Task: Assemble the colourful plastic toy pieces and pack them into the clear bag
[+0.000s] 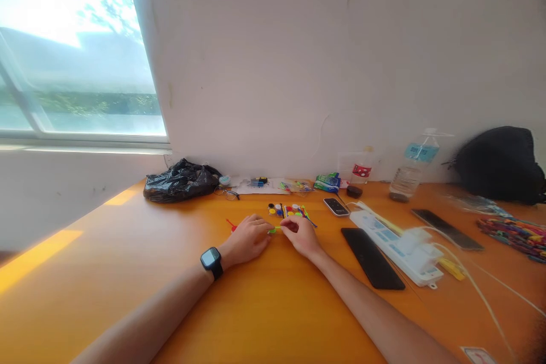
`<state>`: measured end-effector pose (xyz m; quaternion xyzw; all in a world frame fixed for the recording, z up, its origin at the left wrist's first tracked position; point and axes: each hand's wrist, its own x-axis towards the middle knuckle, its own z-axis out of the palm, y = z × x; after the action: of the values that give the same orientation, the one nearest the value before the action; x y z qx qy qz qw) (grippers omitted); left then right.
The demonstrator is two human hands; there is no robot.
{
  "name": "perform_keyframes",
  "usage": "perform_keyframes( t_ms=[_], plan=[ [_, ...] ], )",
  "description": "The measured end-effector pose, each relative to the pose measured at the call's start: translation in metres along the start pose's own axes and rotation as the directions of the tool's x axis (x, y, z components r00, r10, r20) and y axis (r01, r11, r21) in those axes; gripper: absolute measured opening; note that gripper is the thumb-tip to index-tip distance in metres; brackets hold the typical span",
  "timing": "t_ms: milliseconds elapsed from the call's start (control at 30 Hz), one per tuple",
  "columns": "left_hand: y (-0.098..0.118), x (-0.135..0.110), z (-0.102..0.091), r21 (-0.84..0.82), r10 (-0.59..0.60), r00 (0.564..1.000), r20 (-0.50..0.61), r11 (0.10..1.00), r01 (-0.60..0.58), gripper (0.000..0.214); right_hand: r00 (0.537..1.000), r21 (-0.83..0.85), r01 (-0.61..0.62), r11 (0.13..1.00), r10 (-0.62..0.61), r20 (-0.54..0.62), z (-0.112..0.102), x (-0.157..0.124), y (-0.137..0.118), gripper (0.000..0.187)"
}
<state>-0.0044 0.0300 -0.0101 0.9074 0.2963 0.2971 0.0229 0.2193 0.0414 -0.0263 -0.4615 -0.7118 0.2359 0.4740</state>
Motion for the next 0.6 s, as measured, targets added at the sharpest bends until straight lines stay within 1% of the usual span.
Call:
perform_keyframes(
  t_ms=[267,600],
  plan=[
    [0.0013,0.0001,0.0017,-0.008,-0.042,0.999,-0.014,0.999,0.042,0.019,0.999,-0.111,0.053,0.992,-0.054,-0.002,-0.0011,0.0001,-0.005,0.014],
    [0.0028,0.001,0.0055,-0.041,-0.095,0.995,0.004,0.995,0.095,0.018,0.998,-0.122,0.062,0.991,-0.061,0.011,0.0,-0.0007,-0.0034,0.015]
  ],
)
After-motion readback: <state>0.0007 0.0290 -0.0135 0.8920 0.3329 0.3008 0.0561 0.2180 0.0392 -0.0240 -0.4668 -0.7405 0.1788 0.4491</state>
